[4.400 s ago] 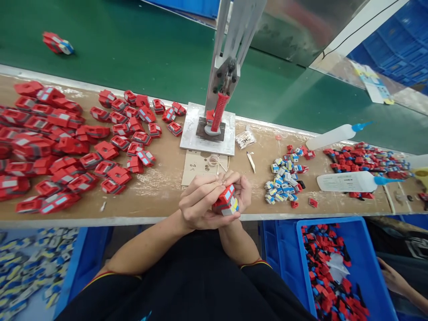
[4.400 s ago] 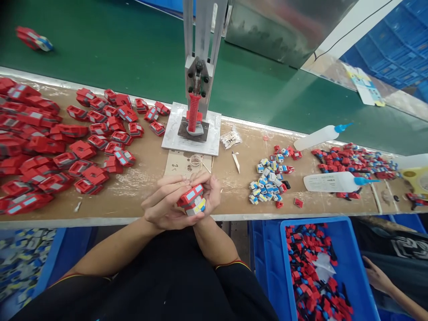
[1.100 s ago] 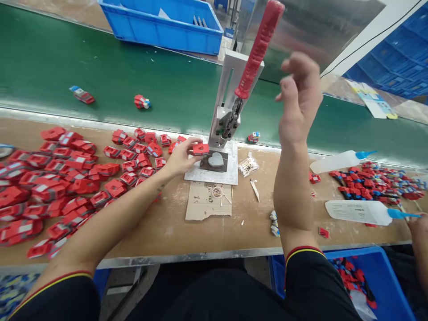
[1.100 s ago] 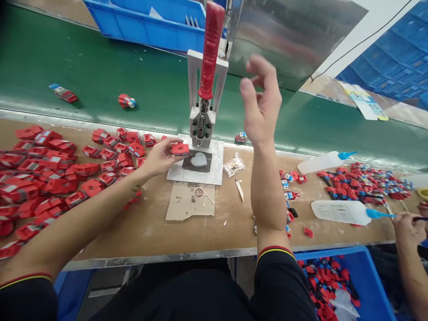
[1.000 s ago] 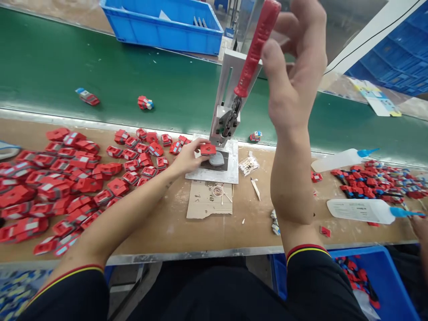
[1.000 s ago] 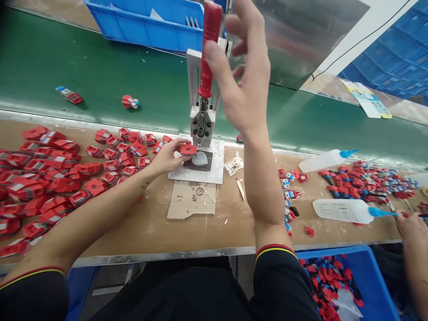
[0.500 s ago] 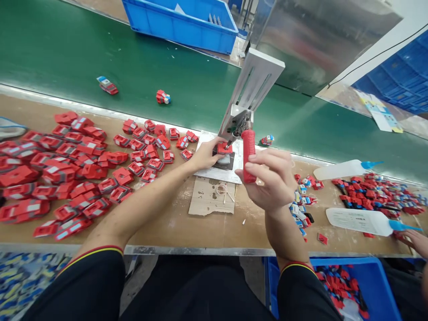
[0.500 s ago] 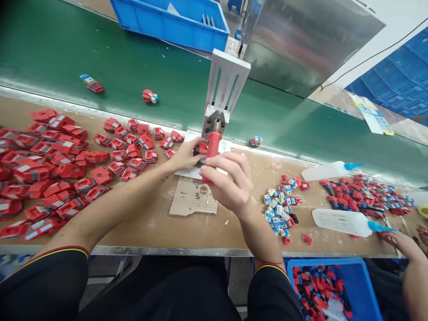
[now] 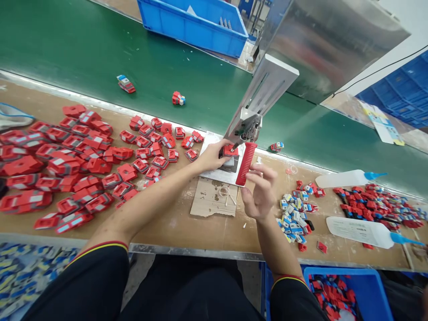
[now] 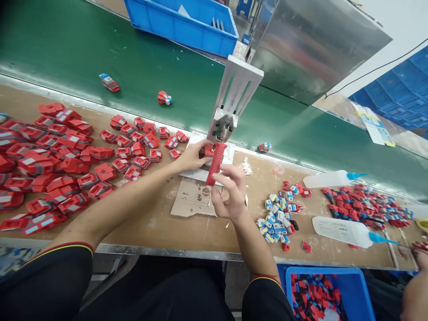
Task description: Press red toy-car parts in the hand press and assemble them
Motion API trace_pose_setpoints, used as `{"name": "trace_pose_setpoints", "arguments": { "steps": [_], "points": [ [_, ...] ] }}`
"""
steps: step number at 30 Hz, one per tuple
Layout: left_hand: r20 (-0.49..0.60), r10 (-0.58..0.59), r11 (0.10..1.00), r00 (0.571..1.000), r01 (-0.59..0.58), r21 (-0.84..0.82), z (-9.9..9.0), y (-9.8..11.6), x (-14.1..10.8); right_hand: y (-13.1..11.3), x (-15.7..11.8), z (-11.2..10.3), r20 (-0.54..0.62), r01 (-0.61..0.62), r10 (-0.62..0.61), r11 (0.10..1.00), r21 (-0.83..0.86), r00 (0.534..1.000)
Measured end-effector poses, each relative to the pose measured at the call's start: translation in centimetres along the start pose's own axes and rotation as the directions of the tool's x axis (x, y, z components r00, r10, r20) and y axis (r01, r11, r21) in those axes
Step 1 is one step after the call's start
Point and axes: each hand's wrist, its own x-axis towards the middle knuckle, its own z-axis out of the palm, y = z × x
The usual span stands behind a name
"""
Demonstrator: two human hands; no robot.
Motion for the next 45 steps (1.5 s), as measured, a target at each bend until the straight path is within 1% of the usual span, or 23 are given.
{"name": "trace_pose_setpoints", "arguments": {
  "steps": [1, 2, 3, 4, 5, 6, 7, 8, 12, 19, 23, 26, 28, 31, 33, 35, 36, 38, 39, 41, 42, 43, 45],
  "points": [
    [-0.006, -0.002, 1.0, 1.0, 0.002, 0.003, 0.1, 0.0, 0.0, -0.1, 0.1, 0.2, 0.025, -0.139, 0.138, 0.985, 0.099, 0.99],
    [-0.014, -0.006, 1.0, 1.0, 0.006, 0.008, 0.2, 0.1, -0.1, -0.3, 0.3, 0.4, 0.083, -0.287, 0.275, 0.937, 0.201, 0.958],
    [-0.021, -0.011, 1.0, 1.0, 0.011, 0.014, 0.3, 0.2, -0.1, -0.5, 0.7, 0.5, 0.167, -0.421, 0.387, 0.859, 0.292, 0.907],
    [-0.03, -0.014, 1.0, 0.999, 0.015, 0.023, 0.3, 0.3, -0.2, -0.8, 1.2, 0.5, 0.258, -0.528, 0.461, 0.767, 0.365, 0.849],
    [-0.042, -0.015, 0.999, 0.999, 0.016, 0.031, 0.4, 0.3, -0.3, -1.1, 1.8, 0.4, 0.339, -0.606, 0.503, 0.676, 0.419, 0.795],
    [-0.056, -0.012, 0.999, 0.998, 0.014, 0.036, 0.5, 0.4, -0.3, -1.4, 2.4, 0.1, 0.4, -0.656, 0.52, 0.599, 0.459, 0.755],
    [-0.07, -0.006, 0.999, 0.998, 0.009, 0.039, 0.6, 0.4, -0.4, -1.7, 3.0, -0.1, 0.438, -0.685, 0.527, 0.541, 0.488, 0.729],
    [-0.082, 0.001, 0.999, 0.997, 0.003, 0.039, 0.7, 0.4, -0.5, -2.0, 3.5, -0.4, 0.454, -0.698, 0.532, 0.502, 0.512, 0.715],
    [-0.104, 0.016, 1.0, 0.994, -0.014, 0.024, 1.1, 0.3, -0.6, -2.8, 4.4, -1.0, 0.464, -0.72, 0.561, 0.432, 0.543, 0.686],
    [-0.105, 0.018, 0.999, 0.994, -0.014, 0.038, 1.2, 0.0, -0.5, -1.6, 3.0, 0.0, 0.469, -0.721, 0.559, 0.418, 0.553, 0.684],
    [-0.105, 0.027, 0.999, 0.994, -0.024, 0.029, 1.1, -0.3, -0.6, -1.1, 2.4, 0.1, 0.54, -0.765, 0.546, 0.401, 0.504, 0.641],
    [-0.097, 0.02, 1.0, 0.995, -0.019, 0.014, 1.1, -0.5, -0.6, -0.1, 1.8, 0.9, 0.53, -0.793, 0.59, 0.436, 0.426, 0.609],
    [-0.091, 0.006, 1.0, 0.996, -0.006, 0.0, 1.1, -0.6, -0.5, 1.1, 1.3, 2.0, 0.48, -0.79, 0.627, 0.479, 0.383, 0.613],
    [-0.08, -0.011, 1.0, 0.997, 0.011, 0.003, 1.4, -0.4, -0.5, 2.9, 0.9, 3.5, 0.411, -0.761, 0.641, 0.537, 0.364, 0.649],
    [-0.059, -0.011, 1.0, 0.998, 0.013, 0.023, 1.3, -0.3, -0.5, 3.6, 0.9, 3.8, 0.408, -0.743, 0.621, 0.56, 0.367, 0.67],
    [-0.029, 0.015, 0.997, 0.999, -0.013, 0.07, 0.5, -0.3, -0.4, 3.7, 0.8, 3.2, 0.392, -0.715, 0.598, 0.593, 0.369, 0.699],
    [-0.019, 0.036, 0.994, 0.999, -0.034, 0.108, -0.5, -0.4, -0.4, 3.6, 0.6, 2.7, 0.355, -0.689, 0.591, 0.621, 0.374, 0.724],
    [-0.025, 0.059, 0.974, 0.998, -0.052, 0.219, -3.2, -0.9, -0.1, 3.2, -0.1, 1.0, 0.218, -0.616, 0.581, 0.686, 0.387, 0.784],
    [-0.043, 0.048, 0.956, 0.998, -0.034, 0.291, -4.9, -1.3, 0.1, 3.0, -0.7, 0.1, 0.133, -0.579, 0.578, 0.718, 0.386, 0.805],
    [-0.081, -0.049, 0.888, 0.996, 0.08, 0.452, -8.4, -2.1, 0.9, 2.7, -2.1, -1.7, 0.018, -0.542, 0.572, 0.766, 0.346, 0.82],
    [-0.098, -0.116, 0.833, 0.988, 0.15, 0.532, -9.8, -2.5, 1.5, 2.6, -2.8, -2.4, 0.013, -0.545, 0.568, 0.782, 0.302, 0.823],
    [-0.092, -0.186, 0.773, 0.978, 0.203, 0.601, -10.9, -2.8, 2.2, 2.4, -3.4, -2.8, 0.047, -0.555, 0.562, 0.796, 0.242, 0.826],
    [-0.037, -0.297, 0.696, 0.954, 0.243, 0.676, -12.0, -3.2, 3.5, 2.2, -4.2, -3.2, 0.212, -0.566, 0.539, 0.819, 0.096, 0.815]
  ]
}}
